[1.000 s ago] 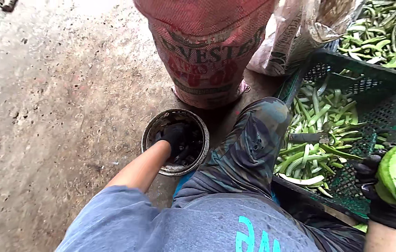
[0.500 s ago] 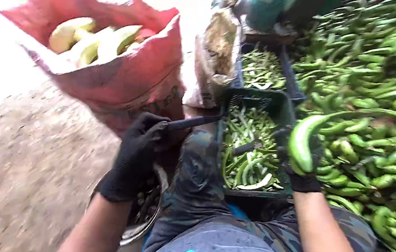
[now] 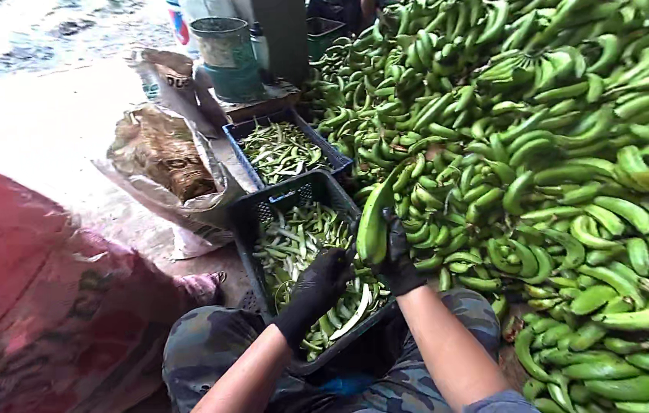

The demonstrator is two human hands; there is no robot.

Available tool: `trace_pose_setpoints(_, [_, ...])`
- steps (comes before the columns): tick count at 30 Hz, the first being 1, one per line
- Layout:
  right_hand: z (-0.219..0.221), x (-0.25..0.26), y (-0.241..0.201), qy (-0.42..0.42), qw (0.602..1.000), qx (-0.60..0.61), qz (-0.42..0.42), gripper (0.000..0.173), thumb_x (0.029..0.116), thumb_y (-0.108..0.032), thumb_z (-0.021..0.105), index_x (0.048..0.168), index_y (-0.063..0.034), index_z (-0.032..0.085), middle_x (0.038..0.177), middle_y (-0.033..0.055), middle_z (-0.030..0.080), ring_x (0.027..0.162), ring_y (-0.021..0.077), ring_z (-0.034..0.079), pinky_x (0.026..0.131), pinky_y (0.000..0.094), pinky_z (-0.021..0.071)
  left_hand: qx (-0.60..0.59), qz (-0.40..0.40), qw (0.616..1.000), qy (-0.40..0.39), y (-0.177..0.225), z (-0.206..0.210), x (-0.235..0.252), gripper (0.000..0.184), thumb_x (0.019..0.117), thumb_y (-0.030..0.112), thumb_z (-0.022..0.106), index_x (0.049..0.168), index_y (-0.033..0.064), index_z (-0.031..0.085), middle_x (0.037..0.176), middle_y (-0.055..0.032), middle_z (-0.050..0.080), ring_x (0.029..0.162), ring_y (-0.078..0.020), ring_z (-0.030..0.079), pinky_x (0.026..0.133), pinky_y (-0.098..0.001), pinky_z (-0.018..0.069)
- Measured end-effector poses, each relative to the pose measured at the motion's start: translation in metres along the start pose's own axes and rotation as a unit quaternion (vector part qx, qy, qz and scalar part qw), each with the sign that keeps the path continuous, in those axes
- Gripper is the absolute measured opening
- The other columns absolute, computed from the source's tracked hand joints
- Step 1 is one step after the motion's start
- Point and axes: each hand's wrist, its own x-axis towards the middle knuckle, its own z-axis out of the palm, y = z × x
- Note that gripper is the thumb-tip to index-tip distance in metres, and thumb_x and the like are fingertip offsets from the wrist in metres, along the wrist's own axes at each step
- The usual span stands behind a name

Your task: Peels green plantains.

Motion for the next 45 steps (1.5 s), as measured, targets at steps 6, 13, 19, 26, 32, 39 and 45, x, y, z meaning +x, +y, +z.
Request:
trace_pose_setpoints(6, [-0.006, 0.006, 0.005, 0.109, 0.988, -0.089, -0.057, 0.038, 0.106, -0.047, 0.044, 0.129, -0.0191, 0.058, 0.106, 0.0052, 0.068, 0.092, 0.0176, 0.067, 0.077, 0.0427, 0.0576, 0.04, -0.075, 0.99, 0.115, -0.035, 0.011, 0.005, 0.042, 0.1073, 0.033, 0.043, 0.137, 0.0082, 0.059, 0.121, -0.0159, 0.067, 0.112, -0.0298, 0.066, 0.097, -0.0532, 0.053])
trace_pose_setpoints(13, [-0.011, 0.006, -0.006, 0.04, 0.999, -0.011, 0.019, 0.056, 0.1031, -0.064, 0.032, 0.117, -0.0202, 0.063, 0.091, 0.006, 0.07, 0.069, 0.017, 0.067, 0.054, 0.0327, 0.0566, -0.324, 0.06, 0.942, 0.064, -0.023, 0.011, -0.025, 0.064, 0.1, 0.062, 0.049, 0.137, 0.0102, 0.058, 0.097, 0.0003, 0.067, 0.073, -0.0077, 0.06, 0.065, -0.0265, 0.053])
trace_pose_setpoints(19, [-0.003, -0.008, -0.02, 0.038, 0.994, -0.106, 0.002, 0.058, 0.1023, -0.066, 0.03, 0.119, -0.0232, 0.065, 0.093, 0.0036, 0.072, 0.069, 0.0129, 0.067, 0.05, 0.0273, 0.0532, -0.309, 0.123, 0.943, 0.025, -0.008, 0.04, -0.04, 0.054, 0.1068, 0.053, 0.041, 0.126, 0.0066, 0.061, 0.075, 0.0051, 0.054, 0.063, -0.0049, 0.052, 0.058, -0.0234, 0.0484])
trace_pose_setpoints(26, [-0.006, -0.011, -0.018, 0.078, 0.985, -0.156, -0.003, 0.059, 0.1, -0.07, 0.033, 0.119, -0.0261, 0.066, 0.094, 0.0036, 0.072, 0.067, 0.0127, 0.065, 0.048, 0.0276, 0.0498, -0.281, 0.123, 0.952, 0.021, -0.007, 0.046, -0.04, 0.057, 0.1059, 0.057, 0.039, 0.122, 0.0079, 0.063, 0.074, 0.0043, 0.054, 0.062, -0.0052, 0.052, 0.057, -0.0242, 0.0488])
trace_pose_setpoints(32, [-0.013, -0.008, -0.012, 0.068, 0.981, -0.182, -0.021, 0.061, 0.099, -0.072, 0.033, 0.117, -0.0245, 0.067, 0.093, 0.0033, 0.071, 0.068, 0.0128, 0.064, 0.05, 0.0291, 0.0511, -0.254, 0.092, 0.963, 0.02, -0.01, 0.052, -0.038, 0.056, 0.1068, 0.056, 0.035, 0.118, 0.0086, 0.062, 0.072, 0.0037, 0.052, 0.06, -0.007, 0.051, 0.055, -0.0265, 0.048])
trace_pose_setpoints(39, [-0.009, -0.009, 0.001, 0.091, 0.972, -0.213, -0.041, 0.058, 0.0975, -0.073, 0.039, 0.129, -0.0289, 0.062, 0.102, 0.0033, 0.071, 0.08, 0.0149, 0.067, 0.062, 0.0344, 0.0558, -0.2, 0.071, 0.974, 0.083, -0.012, 0.063, -0.029, 0.056, 0.1075, 0.055, 0.032, 0.114, 0.0093, 0.062, 0.077, 0.0009, 0.057, 0.065, -0.0089, 0.057, 0.06, -0.0303, 0.0526])
trace_pose_setpoints(45, [0.012, -0.016, 0.019, 0.036, 0.98, -0.187, -0.049, 0.053, 0.1024, -0.062, 0.04, 0.139, -0.0259, 0.052, 0.104, 0.0048, 0.07, 0.084, 0.0166, 0.069, 0.072, 0.0375, 0.0594, -0.12, 0.047, 0.981, 0.144, -0.016, 0.063, -0.014, 0.069, 0.1055, 0.058, 0.027, 0.125, 0.0015, 0.061, 0.092, -0.0051, 0.066, 0.084, -0.0088, 0.065, 0.079, -0.0329, 0.0563])
